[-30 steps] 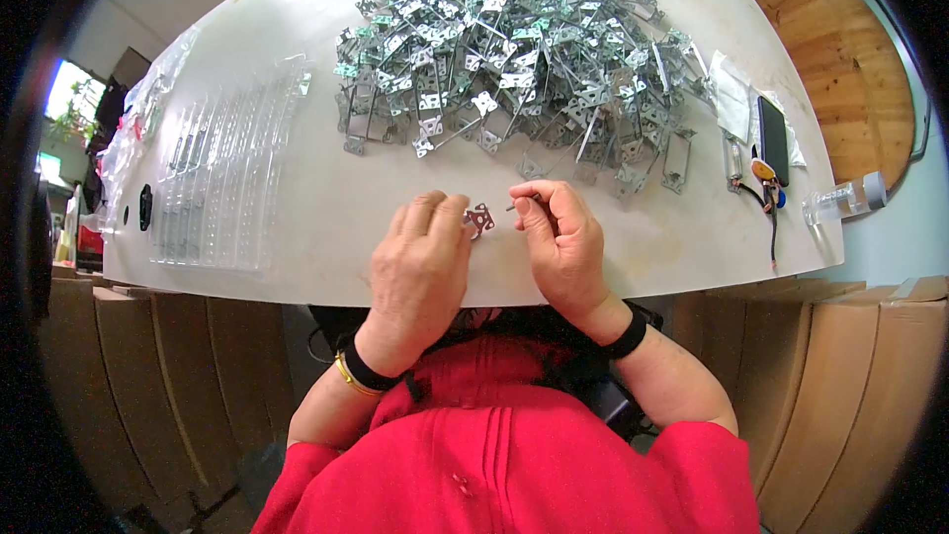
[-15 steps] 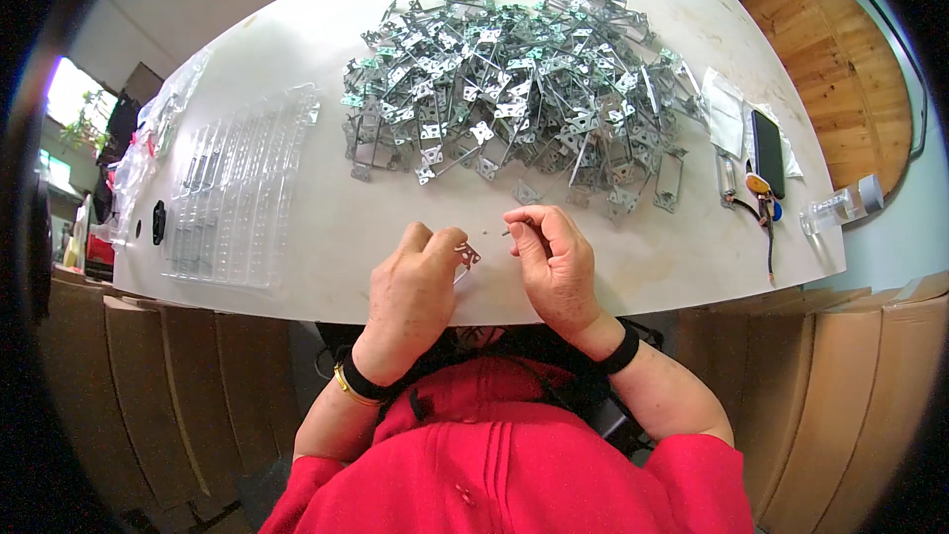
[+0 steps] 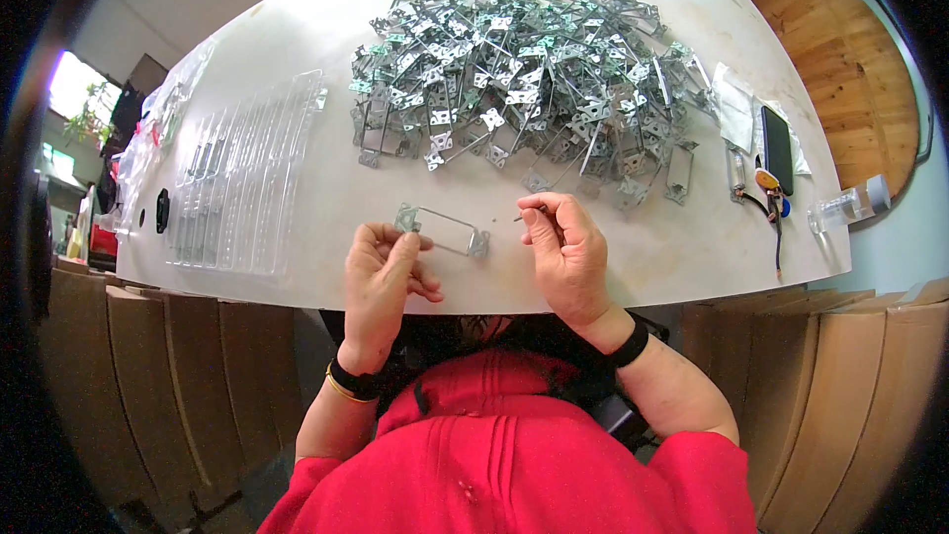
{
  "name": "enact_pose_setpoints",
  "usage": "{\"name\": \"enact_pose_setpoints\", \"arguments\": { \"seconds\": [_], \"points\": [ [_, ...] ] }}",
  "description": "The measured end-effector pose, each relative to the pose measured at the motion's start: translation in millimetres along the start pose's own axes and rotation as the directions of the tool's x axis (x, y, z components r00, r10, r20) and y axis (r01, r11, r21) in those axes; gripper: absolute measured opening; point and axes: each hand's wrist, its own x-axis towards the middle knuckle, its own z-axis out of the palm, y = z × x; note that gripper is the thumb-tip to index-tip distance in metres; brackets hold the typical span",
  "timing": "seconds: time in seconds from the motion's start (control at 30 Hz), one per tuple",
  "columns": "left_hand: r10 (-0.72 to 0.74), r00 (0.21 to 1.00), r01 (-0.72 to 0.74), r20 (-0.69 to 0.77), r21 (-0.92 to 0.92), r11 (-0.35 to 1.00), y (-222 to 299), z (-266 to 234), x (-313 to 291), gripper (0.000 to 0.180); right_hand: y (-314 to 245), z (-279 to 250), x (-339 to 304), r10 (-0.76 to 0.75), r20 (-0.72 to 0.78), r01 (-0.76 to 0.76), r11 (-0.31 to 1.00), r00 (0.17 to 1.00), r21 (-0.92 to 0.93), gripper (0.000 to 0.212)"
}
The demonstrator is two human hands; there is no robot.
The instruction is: The person is assembling small metal brackets by inserting metal rods into them and placing them into a plastic organizer tray.
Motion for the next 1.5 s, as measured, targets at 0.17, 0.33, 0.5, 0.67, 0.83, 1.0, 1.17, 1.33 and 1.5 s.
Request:
{"name": "enact_pose_setpoints", "arguments": {
  "seconds": [0.17,0.33,0.5,0.67,0.83,1.0,1.17,1.33,1.5],
  "points": [
    [-0.182,0.981,0.160,0.063,0.265,0.951,9.2,-9.1,-4.5,0.027,0.4,-0.6,1.2,-0.060,0.021,0.061,0.997,0.998,-0.050,0.011],
    [0.330,0.944,-0.237,-0.008,0.678,0.696,6.6,-8.4,1.2,0.022,-5.1,-2.6,1.5,-0.046,0.047,0.049,0.995,0.998,-0.085,0.010],
    [0.633,0.767,-0.466,0.105,0.770,0.436,-4.6,-7.0,16.8,0.021,-8.4,-1.5,2.4,-0.065,0.058,0.071,0.992,0.996,-0.108,0.010],
    [0.600,0.776,-0.465,0.197,0.821,0.332,-11.6,-4.1,11.9,0.018,-7.2,0.9,3.1,-0.230,0.154,0.262,0.934,0.961,-0.243,0.018],
    [0.596,0.774,-0.499,0.214,0.786,0.366,-19.3,-5.8,9.9,0.013,-12.5,1.7,3.7,-0.252,0.208,0.305,0.907,0.945,-0.291,0.024],
    [0.603,0.763,-0.551,0.234,0.724,0.415,-24.4,-5.5,7.5,0.015,-6.9,4.2,-3.2,-0.138,0.173,0.170,0.967,0.975,-0.191,0.023],
    [0.533,0.810,-0.561,0.245,0.592,0.579,-19.5,-4.9,3.4,0.027,-2.2,-0.1,-2.6,-0.063,0.066,0.072,0.987,0.996,-0.144,0.015],
    [0.546,0.763,-0.634,0.346,0.563,0.530,-20.7,-6.0,2.0,0.038,-2.2,-2.3,-0.9,-0.090,0.042,0.095,0.987,0.995,-0.128,0.017],
    [0.544,0.778,-0.619,0.315,0.537,0.573,-27.3,-5.5,4.3,0.047,-2.3,-2.4,0.6,-0.154,0.054,0.161,0.974,0.987,-0.160,0.019]
  ]
}}
